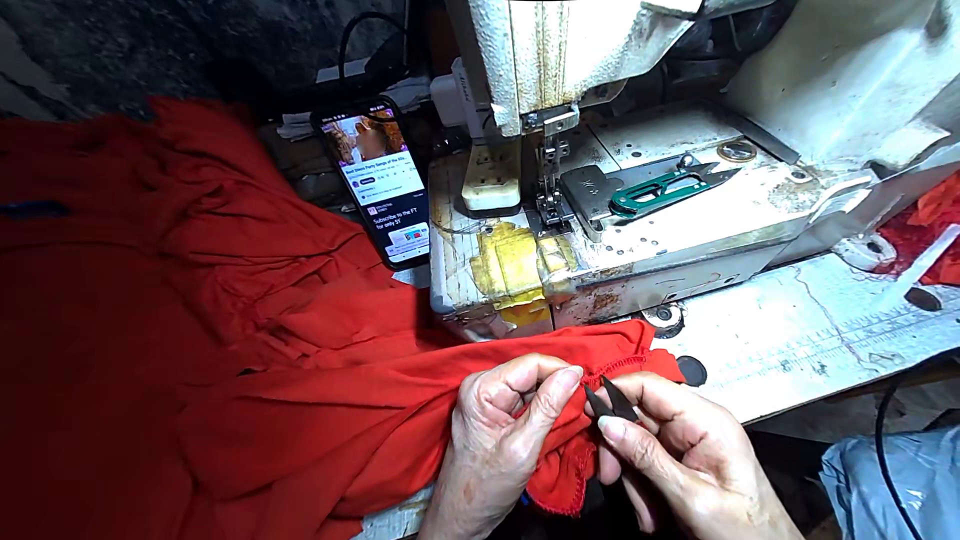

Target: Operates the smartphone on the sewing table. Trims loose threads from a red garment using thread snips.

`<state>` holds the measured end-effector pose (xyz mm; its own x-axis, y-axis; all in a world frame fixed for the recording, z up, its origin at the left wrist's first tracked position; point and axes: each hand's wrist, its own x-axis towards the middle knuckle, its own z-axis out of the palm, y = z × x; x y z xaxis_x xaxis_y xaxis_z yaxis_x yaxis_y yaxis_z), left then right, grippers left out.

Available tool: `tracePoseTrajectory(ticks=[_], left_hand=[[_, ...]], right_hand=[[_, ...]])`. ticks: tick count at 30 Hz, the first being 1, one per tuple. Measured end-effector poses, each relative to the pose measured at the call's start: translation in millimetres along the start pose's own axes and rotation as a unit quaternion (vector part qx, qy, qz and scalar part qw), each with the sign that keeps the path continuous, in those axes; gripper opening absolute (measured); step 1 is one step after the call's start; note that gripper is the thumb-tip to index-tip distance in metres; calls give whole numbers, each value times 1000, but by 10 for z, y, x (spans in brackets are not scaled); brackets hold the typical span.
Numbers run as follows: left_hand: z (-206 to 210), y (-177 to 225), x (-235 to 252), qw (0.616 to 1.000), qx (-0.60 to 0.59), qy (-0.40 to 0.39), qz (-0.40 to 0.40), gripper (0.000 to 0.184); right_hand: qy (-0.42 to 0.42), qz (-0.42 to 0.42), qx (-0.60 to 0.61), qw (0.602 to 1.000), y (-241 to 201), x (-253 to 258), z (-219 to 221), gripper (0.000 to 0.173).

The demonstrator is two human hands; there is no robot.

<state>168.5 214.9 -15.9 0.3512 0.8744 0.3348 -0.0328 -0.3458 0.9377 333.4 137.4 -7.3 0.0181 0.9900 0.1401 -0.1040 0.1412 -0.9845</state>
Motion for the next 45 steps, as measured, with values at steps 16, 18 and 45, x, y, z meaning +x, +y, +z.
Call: tracePoseTrajectory(ticks=[16, 18, 45], left_hand=[[35, 25, 4, 999, -3, 30, -16, 20], [42, 46, 1, 999, 0, 38, -25, 19], [50, 30, 3, 999, 4, 34, -19, 19]], right_hand=[[40, -5, -56, 998, -78, 0, 41, 14], [34, 2, -67, 997, -87, 8, 26, 15], [34, 17, -54, 998, -78, 9, 15, 14]])
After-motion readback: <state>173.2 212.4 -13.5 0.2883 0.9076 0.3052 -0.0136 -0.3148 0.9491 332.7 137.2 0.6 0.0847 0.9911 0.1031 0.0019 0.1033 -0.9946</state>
